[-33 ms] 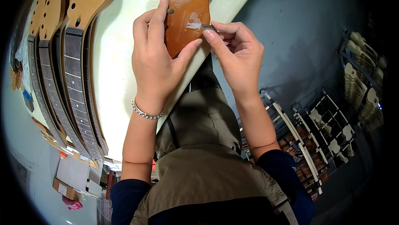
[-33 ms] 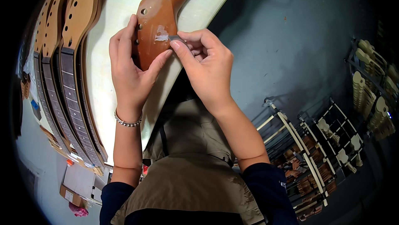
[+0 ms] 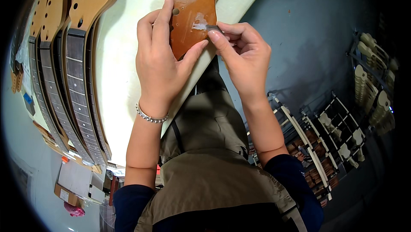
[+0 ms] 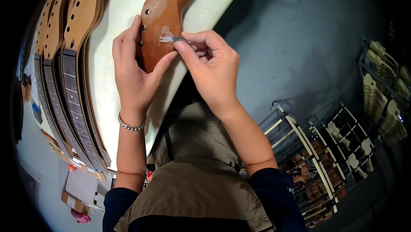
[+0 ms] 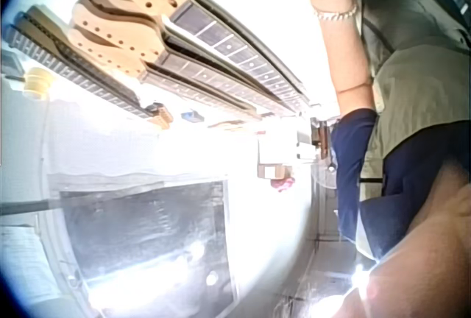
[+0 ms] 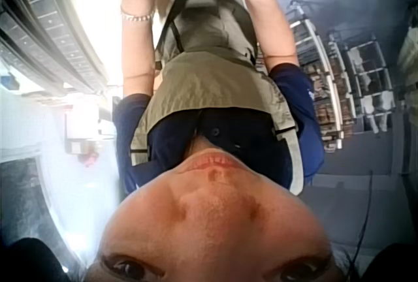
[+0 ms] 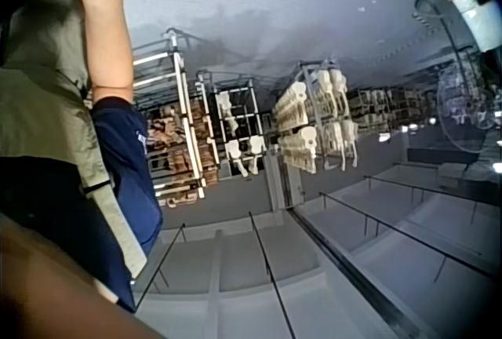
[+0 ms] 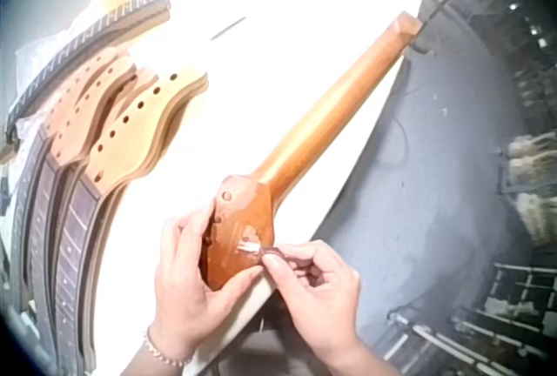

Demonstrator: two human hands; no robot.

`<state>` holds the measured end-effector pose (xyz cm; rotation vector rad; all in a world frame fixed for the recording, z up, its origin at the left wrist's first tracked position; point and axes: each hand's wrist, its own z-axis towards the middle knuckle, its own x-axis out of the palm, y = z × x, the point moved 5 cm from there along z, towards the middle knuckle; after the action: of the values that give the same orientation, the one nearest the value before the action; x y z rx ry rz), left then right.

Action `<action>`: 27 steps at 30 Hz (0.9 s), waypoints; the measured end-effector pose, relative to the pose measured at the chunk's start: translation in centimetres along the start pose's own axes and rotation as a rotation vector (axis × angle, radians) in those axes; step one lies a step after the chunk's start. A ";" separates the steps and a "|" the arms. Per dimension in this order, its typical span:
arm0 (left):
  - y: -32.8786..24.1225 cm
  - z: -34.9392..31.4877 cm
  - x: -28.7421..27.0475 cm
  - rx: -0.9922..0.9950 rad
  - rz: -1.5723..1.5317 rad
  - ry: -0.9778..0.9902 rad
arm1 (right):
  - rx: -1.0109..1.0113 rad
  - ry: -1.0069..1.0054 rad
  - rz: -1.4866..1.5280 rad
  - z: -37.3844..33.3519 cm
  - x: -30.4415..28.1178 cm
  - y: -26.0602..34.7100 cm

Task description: The person scrapes residue off the headstock of a guitar neck using a small metal blade. They then pour a liquid from a plastic bottle onto a cloth and wipe the headstock surface. The person repeats the scraping and wiping process on the same area.

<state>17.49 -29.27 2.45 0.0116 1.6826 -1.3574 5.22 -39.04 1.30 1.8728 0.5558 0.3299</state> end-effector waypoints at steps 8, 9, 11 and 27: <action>0.3 0.1 -0.3 0.011 -0.041 0.017 | 0.011 0.008 0.043 -0.2 -0.4 -0.2; 0.4 0.1 -0.4 0.009 -0.060 0.027 | 0.020 0.005 0.028 -0.2 -0.8 -0.4; 0.1 0.0 -1.1 -0.017 -0.146 -0.036 | 0.010 0.019 0.010 -0.2 -1.2 -0.3; -3.7 -1.4 -3.9 0.461 0.054 0.015 | 0.384 0.447 0.156 -1.7 -3.9 -1.4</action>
<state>16.82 -27.61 7.75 0.3299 1.3385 -1.6773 0.82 -39.32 0.79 2.2315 0.8189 0.8037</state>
